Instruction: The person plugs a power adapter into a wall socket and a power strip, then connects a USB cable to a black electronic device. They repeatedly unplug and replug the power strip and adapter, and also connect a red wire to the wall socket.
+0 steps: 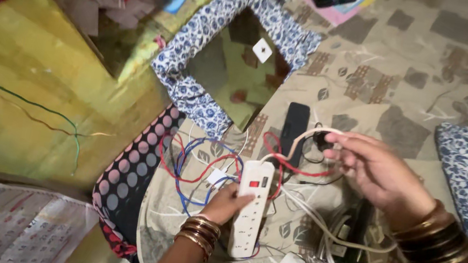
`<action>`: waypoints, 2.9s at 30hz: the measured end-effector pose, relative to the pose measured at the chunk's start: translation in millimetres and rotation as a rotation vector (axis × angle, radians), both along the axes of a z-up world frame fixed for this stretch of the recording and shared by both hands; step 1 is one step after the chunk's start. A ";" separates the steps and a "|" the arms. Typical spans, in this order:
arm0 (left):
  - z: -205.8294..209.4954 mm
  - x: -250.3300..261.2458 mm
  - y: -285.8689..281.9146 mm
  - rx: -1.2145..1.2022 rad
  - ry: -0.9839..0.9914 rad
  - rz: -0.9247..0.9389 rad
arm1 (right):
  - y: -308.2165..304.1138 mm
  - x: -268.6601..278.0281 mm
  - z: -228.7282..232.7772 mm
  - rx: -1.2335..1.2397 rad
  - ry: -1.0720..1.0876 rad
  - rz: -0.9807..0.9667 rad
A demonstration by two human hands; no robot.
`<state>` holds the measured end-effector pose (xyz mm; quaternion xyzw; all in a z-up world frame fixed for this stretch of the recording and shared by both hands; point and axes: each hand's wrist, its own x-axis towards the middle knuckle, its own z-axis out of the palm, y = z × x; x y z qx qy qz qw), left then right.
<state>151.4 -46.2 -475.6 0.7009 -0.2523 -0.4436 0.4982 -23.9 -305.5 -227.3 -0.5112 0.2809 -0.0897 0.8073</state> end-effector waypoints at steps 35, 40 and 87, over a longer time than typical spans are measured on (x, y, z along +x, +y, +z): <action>133.5 129.6 -144.9 -0.874 0.252 0.599 | -2.6 4.5 -0.2 -0.145 0.374 0.098; 233.7 108.8 -134.2 -1.018 0.303 0.414 | -1.4 -15.3 12.1 -0.430 0.401 0.003; 382.3 -70.6 -61.7 -0.755 0.344 0.188 | 54.7 -117.6 179.5 -0.585 -0.274 0.090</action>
